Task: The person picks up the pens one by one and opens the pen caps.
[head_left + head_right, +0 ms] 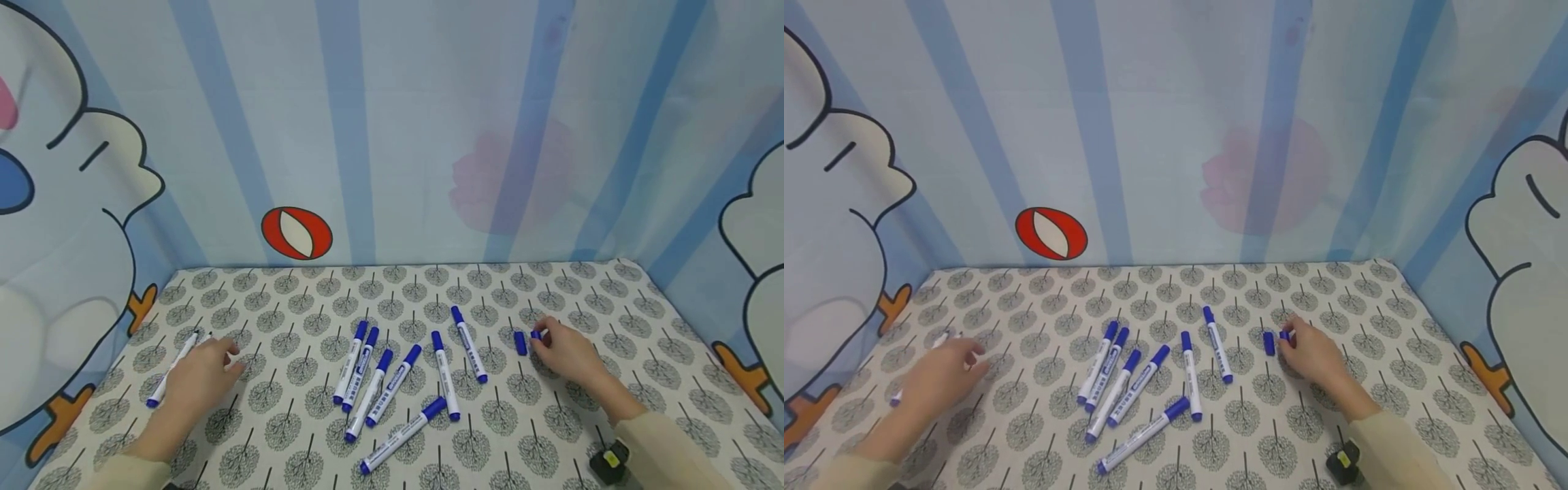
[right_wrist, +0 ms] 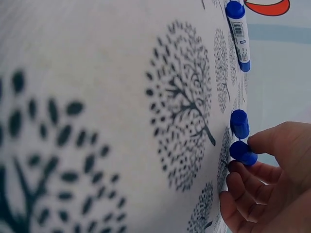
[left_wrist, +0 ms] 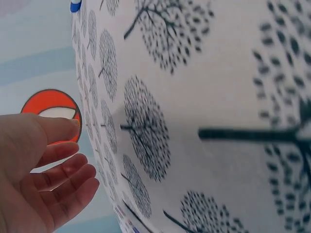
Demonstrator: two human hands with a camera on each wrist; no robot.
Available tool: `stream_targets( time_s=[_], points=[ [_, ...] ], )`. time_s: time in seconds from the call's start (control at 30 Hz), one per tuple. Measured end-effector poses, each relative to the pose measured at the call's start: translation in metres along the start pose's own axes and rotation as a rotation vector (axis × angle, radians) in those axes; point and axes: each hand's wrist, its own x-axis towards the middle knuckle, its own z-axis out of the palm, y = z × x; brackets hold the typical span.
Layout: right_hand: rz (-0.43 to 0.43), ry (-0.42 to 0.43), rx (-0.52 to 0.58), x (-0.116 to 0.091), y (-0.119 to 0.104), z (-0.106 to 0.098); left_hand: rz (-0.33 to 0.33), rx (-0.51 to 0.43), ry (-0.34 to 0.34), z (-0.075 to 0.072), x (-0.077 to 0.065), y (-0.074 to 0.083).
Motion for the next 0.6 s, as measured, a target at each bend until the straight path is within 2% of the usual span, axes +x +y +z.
stream_targets(
  time_s=[0.1, 0.33, 0.6],
  points=[
    [0.008, -0.022, 0.006, 0.000, 0.001, 0.001, 0.025, -0.008, -0.003, 0.002, 0.001, 0.006],
    [0.018, -0.036, 0.008, 0.000, 0.003, 0.004, 0.100, -0.015, 0.040, 0.006, -0.001, 0.019],
    [0.009, -0.041, 0.014, 0.003, 0.005, 0.005, 0.146, 0.005, 0.040, 0.012, 0.001, 0.031]
  ],
)
